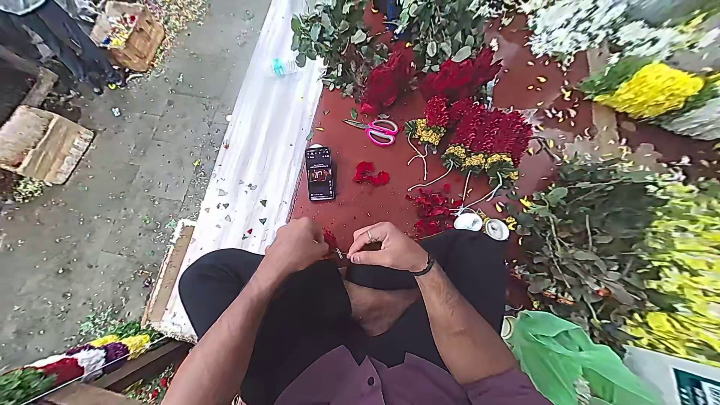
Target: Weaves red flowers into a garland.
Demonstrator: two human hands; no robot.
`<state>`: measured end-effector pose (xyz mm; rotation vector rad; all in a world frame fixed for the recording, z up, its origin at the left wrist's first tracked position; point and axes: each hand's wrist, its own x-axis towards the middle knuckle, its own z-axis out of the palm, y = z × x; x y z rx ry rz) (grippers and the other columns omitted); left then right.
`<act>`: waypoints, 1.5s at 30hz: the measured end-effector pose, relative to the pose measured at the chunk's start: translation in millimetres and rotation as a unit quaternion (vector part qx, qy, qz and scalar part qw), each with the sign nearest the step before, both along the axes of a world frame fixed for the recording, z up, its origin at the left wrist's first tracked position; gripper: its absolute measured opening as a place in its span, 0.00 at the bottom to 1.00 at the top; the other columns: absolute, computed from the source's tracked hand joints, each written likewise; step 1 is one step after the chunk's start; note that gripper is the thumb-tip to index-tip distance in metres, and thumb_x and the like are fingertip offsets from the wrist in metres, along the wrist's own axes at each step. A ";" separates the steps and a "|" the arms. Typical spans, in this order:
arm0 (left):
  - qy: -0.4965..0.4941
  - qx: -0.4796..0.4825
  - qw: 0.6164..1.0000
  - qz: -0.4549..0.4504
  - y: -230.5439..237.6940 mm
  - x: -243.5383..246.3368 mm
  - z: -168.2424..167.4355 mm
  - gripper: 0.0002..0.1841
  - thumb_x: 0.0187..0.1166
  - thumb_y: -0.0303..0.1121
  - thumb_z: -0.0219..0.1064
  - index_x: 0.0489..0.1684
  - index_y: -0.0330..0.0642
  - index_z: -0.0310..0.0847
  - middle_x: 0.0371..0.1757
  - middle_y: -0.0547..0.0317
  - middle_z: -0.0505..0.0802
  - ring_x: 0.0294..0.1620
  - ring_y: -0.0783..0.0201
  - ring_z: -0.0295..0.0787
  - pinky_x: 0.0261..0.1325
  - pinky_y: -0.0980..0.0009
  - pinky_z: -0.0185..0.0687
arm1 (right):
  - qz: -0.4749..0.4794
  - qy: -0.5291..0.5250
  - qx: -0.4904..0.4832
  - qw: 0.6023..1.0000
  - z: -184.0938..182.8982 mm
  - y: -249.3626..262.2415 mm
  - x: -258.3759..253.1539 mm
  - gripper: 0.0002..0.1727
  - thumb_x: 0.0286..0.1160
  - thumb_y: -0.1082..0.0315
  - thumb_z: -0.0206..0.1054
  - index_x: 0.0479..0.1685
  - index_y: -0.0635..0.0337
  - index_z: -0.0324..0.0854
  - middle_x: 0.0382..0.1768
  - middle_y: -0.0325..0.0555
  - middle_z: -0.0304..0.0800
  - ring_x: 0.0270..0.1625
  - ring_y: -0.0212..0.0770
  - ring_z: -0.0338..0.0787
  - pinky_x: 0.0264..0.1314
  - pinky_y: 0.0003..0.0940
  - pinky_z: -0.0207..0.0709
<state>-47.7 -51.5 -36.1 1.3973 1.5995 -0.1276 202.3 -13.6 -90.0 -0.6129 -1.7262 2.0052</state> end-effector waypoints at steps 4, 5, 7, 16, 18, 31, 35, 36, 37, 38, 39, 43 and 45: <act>-0.142 -0.013 0.970 -0.195 10.3 30.6 53.1 0.07 0.77 0.40 0.73 0.35 0.48 0.94 0.31 0.62 0.94 0.34 0.62 0.90 0.42 0.50 0.85 | -0.071 0.056 -0.024 0.996 1.5 11.7 1.0 0.03 0.68 0.77 0.76 0.37 0.68 0.93 0.35 0.46 0.91 0.37 0.35 0.89 0.43 0.31 0.87; -0.212 0.026 0.960 -0.179 13.2 35.7 58.6 0.07 0.77 0.39 0.74 0.36 0.48 0.94 0.33 0.65 0.94 0.34 0.69 0.90 0.43 0.59 0.87 | -0.069 0.068 -0.056 0.994 -3.0 13.9 2.0 0.03 0.70 0.78 0.74 0.37 0.68 0.92 0.35 0.45 0.90 0.37 0.33 0.87 0.42 0.29 0.86; -0.317 0.111 0.935 -0.110 19.9 45.2 59.0 0.06 0.79 0.37 0.74 0.38 0.46 0.94 0.37 0.67 0.95 0.37 0.75 0.91 0.45 0.71 0.92 | -0.091 0.048 -0.116 0.988 -8.8 7.7 3.3 0.03 0.71 0.74 0.72 0.32 0.60 0.90 0.29 0.37 0.88 0.32 0.25 0.83 0.36 0.23 0.79; -0.095 0.158 0.980 0.079 22.7 9.8 8.0 0.08 0.79 0.43 0.74 0.35 0.53 0.93 0.28 0.68 0.94 0.25 0.69 0.88 0.32 0.58 0.88 | -0.058 0.115 -0.095 0.987 -12.3 11.3 9.7 0.04 0.70 0.77 0.72 0.35 0.68 0.93 0.36 0.47 0.94 0.39 0.33 0.90 0.45 0.31 0.86; -0.096 0.062 0.993 0.037 17.0 -5.1 0.2 0.09 0.77 0.44 0.75 0.35 0.51 0.93 0.29 0.64 0.94 0.29 0.65 0.89 0.39 0.53 0.88 | -0.080 0.071 -0.082 0.991 -15.1 18.0 16.8 0.03 0.69 0.78 0.73 0.34 0.69 0.93 0.33 0.48 0.93 0.38 0.35 0.90 0.45 0.33 0.86; -0.164 -0.005 0.984 0.067 9.5 -8.8 -8.7 0.08 0.71 0.42 0.77 0.26 0.52 0.92 0.24 0.70 0.91 0.26 0.73 0.85 0.34 0.65 0.82 | -0.154 -0.443 0.116 0.875 -112.4 133.0 50.4 0.11 0.75 0.69 0.70 0.52 0.51 0.93 0.50 0.46 0.96 0.55 0.46 0.93 0.63 0.57 0.83; -0.153 -0.019 0.984 0.089 9.9 -13.2 -18.5 0.08 0.70 0.42 0.77 0.24 0.52 0.91 0.22 0.69 0.89 0.23 0.73 0.83 0.31 0.65 0.80 | -0.126 -0.536 0.207 0.809 -155.2 155.2 36.6 0.17 0.71 0.67 0.72 0.58 0.45 0.92 0.54 0.49 0.90 0.58 0.54 0.89 0.59 0.65 0.81; -0.150 -0.022 0.984 0.096 9.7 -14.4 -21.4 0.09 0.70 0.42 0.77 0.23 0.52 0.90 0.21 0.69 0.89 0.22 0.72 0.82 0.29 0.64 0.79 | -0.125 -0.544 0.213 0.802 -160.4 156.4 33.4 0.16 0.69 0.67 0.73 0.56 0.45 0.93 0.53 0.50 0.90 0.58 0.55 0.89 0.58 0.66 0.81; -0.145 -0.025 0.984 0.104 9.5 -15.7 -23.1 0.09 0.71 0.41 0.77 0.22 0.51 0.90 0.20 0.68 0.88 0.21 0.72 0.81 0.28 0.64 0.78 | -0.130 -0.547 0.214 0.799 -164.2 156.5 31.0 0.14 0.67 0.66 0.74 0.52 0.46 0.93 0.52 0.49 0.90 0.56 0.55 0.89 0.56 0.66 0.82; -0.138 -0.028 0.984 0.109 9.7 -17.1 -24.1 0.10 0.71 0.41 0.77 0.22 0.51 0.90 0.20 0.68 0.88 0.21 0.71 0.81 0.28 0.64 0.78 | -0.138 -0.547 0.209 0.799 -164.5 156.4 28.8 0.12 0.66 0.65 0.75 0.49 0.48 0.93 0.50 0.49 0.90 0.55 0.55 0.89 0.54 0.66 0.82; -0.130 -0.032 0.984 0.115 9.7 -17.9 -24.9 0.10 0.71 0.41 0.77 0.22 0.51 0.89 0.19 0.68 0.87 0.20 0.71 0.80 0.27 0.64 0.77 | -0.146 -0.545 0.203 0.800 -162.5 155.8 27.6 0.10 0.66 0.64 0.76 0.46 0.49 0.93 0.49 0.49 0.90 0.54 0.55 0.89 0.53 0.66 0.82; -0.112 -0.040 0.986 0.113 13.0 -14.1 -25.1 0.10 0.73 0.42 0.76 0.24 0.51 0.90 0.21 0.67 0.89 0.20 0.71 0.81 0.27 0.64 0.78 | -0.170 -0.521 0.173 0.818 -151.4 157.4 36.1 0.10 0.68 0.64 0.76 0.47 0.50 0.92 0.50 0.47 0.92 0.53 0.54 0.91 0.56 0.67 0.82; -0.112 -0.040 0.987 0.106 11.7 -11.6 -25.4 0.10 0.74 0.42 0.75 0.25 0.51 0.90 0.22 0.67 0.89 0.21 0.70 0.81 0.28 0.64 0.78 | -0.189 -0.513 0.155 0.823 -151.3 157.8 40.3 0.13 0.69 0.67 0.73 0.52 0.49 0.92 0.50 0.46 0.95 0.54 0.53 0.92 0.58 0.67 0.81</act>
